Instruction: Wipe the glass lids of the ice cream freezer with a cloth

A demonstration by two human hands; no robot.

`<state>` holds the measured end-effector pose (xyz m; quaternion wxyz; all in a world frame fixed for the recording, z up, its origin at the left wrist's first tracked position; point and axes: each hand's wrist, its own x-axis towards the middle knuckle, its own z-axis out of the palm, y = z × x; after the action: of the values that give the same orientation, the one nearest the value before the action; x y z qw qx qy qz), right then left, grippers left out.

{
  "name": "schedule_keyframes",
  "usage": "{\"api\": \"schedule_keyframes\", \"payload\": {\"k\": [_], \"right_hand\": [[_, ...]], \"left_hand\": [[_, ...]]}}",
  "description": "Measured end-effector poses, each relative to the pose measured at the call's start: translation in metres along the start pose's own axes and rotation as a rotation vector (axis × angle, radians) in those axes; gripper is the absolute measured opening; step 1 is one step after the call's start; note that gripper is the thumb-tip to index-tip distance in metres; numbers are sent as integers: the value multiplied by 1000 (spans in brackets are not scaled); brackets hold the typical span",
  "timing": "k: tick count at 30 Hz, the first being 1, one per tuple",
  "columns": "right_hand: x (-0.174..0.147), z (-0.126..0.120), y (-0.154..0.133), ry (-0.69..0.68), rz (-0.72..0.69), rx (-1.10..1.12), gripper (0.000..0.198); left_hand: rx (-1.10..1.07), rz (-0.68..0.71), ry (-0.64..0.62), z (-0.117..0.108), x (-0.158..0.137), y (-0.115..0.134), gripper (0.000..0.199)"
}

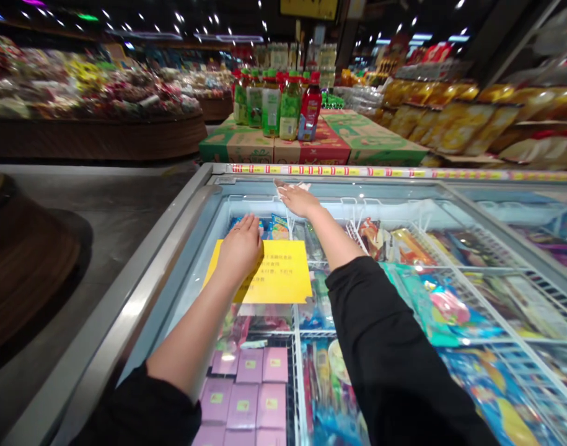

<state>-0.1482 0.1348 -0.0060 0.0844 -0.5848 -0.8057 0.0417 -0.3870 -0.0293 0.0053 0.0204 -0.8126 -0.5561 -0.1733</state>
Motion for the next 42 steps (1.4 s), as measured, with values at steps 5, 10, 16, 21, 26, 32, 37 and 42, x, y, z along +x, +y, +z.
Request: {"api": "schedule_keyframes", "payload": {"k": [5, 10, 16, 21, 26, 32, 37, 42], "right_hand": [[-36, -6, 29, -7, 16, 16, 66], [-15, -11, 41, 10, 220, -27, 67], [13, -2, -2, 39, 227, -44, 64], [-23, 1, -29, 13, 2, -16, 65], [-60, -1, -10, -14, -185, 60, 70], [-25, -3, 4, 0, 43, 11, 70], [-5, -4, -27, -30, 127, -39, 65], [-58, -3, -47, -28, -104, 12, 65]], "left_hand": [[12, 1, -3, 0, 0, 0, 49], [11, 5, 12, 2, 1, -1, 48], [-11, -4, 35, 2, 1, 0, 47], [-13, -17, -13, -5, -1, 3, 48], [-32, -27, -50, -11, -2, 6, 50], [-37, -35, -50, -10, -1, 6, 52], [-28, -24, -50, -9, -1, 5, 52], [-32, -20, -52, -10, -1, 5, 52]]}}
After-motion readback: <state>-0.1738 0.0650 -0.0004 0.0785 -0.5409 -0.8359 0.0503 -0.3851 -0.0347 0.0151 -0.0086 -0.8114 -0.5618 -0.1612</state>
